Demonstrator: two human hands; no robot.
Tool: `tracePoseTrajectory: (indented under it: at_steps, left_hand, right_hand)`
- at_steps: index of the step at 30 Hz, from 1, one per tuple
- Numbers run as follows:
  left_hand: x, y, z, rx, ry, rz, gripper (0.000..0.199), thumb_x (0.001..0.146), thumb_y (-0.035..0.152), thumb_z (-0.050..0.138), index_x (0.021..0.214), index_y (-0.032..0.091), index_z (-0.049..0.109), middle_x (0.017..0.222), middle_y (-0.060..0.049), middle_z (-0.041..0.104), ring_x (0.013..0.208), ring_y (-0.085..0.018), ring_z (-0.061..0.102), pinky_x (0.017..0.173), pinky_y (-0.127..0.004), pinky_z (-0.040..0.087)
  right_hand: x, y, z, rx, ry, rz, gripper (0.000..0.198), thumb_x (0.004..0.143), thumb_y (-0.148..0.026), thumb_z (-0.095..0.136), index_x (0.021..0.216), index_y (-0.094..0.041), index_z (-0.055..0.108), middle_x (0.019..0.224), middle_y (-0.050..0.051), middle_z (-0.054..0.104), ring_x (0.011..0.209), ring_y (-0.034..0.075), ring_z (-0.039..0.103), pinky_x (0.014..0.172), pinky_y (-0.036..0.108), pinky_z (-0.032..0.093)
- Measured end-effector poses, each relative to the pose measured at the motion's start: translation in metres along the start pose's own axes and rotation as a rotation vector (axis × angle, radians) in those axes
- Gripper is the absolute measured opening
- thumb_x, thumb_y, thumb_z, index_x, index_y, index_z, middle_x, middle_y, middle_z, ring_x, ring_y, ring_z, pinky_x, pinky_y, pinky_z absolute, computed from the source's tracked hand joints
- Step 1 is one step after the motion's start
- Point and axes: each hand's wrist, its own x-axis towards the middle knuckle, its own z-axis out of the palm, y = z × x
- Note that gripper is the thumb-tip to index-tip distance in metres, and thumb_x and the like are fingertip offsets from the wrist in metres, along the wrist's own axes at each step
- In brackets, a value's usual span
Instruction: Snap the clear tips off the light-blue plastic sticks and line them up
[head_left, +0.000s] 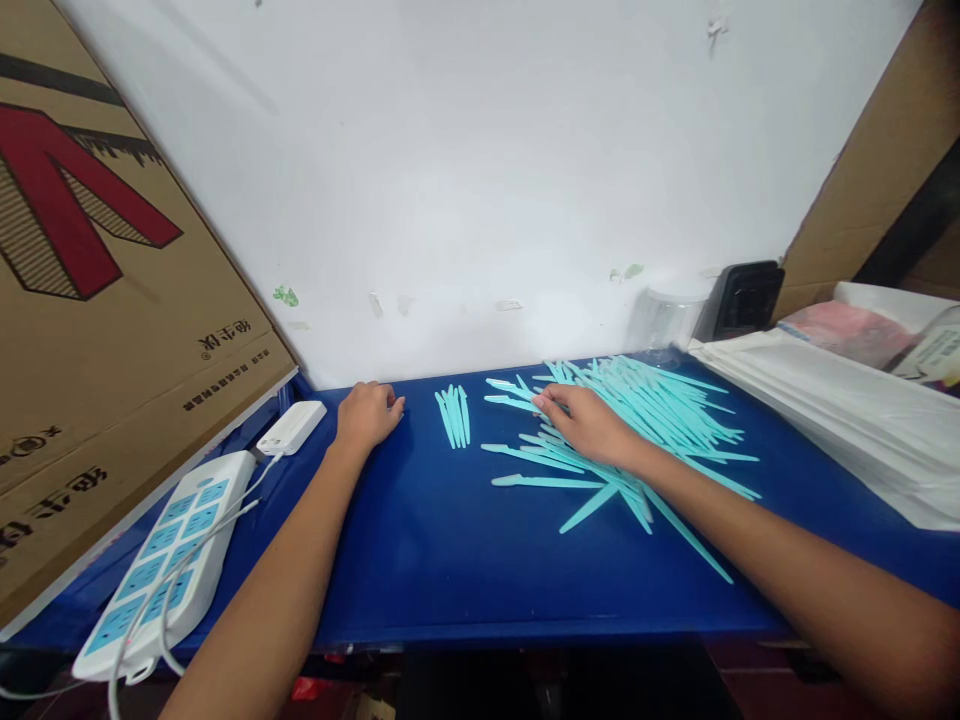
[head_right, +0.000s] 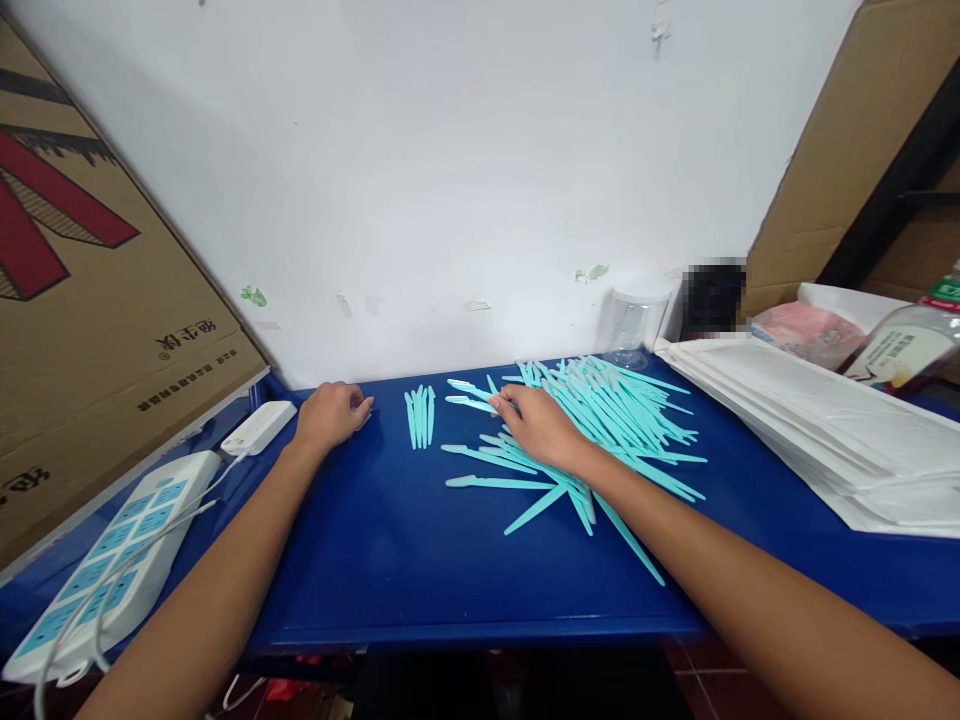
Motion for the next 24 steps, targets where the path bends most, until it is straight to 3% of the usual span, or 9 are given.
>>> tracePoseTrajectory:
  at_steps: [4,10,16,24]
  left_hand:
    - [-0.001,0.012,-0.002,-0.084,0.058,0.099,0.035,0.098,0.045,0.052,0.088,0.02,0.073,0.098,-0.014,0.072,0.102,-0.033,0.061,0.087,-0.042,0.049]
    - [-0.006,0.034,-0.004,-0.313,0.035,0.304,0.028,0.094,0.044,0.061,0.093,0.02,0.076,0.099,-0.012,0.073,0.103,-0.03,0.062,0.092,-0.042,0.049]
    - [-0.01,0.036,-0.003,-0.366,-0.003,0.342,0.029,0.092,0.042,0.063,0.104,0.02,0.078,0.109,-0.012,0.075,0.108,-0.031,0.063,0.095,-0.042,0.049]
    - [-0.012,0.039,-0.003,-0.394,-0.051,0.325,0.034,0.091,0.045,0.064,0.11,0.021,0.079,0.109,-0.015,0.076,0.109,-0.035,0.064,0.09,-0.043,0.05]
  right_hand:
    - [0.011,0.001,0.01,-0.035,0.015,0.142,0.045,0.104,-0.05,0.042,0.071,-0.022,0.053,0.064,0.001,0.058,0.059,0.018,0.052,0.06,0.03,0.033]
    - [0.047,-0.017,0.027,-0.248,-0.082,0.31,0.047,0.104,-0.043,0.044,0.068,-0.02,0.063,0.068,0.009,0.068,0.063,0.022,0.062,0.06,0.032,0.036]
    - [0.08,-0.041,0.054,-0.301,-0.15,0.36,0.041,0.105,-0.036,0.045,0.092,-0.012,0.075,0.08,0.017,0.075,0.075,0.025,0.071,0.067,0.032,0.047]
    - [0.08,-0.066,0.077,-0.42,-0.229,0.308,0.036,0.102,-0.039,0.051,0.11,-0.011,0.074,0.107,0.023,0.076,0.098,0.032,0.073,0.073,0.035,0.052]
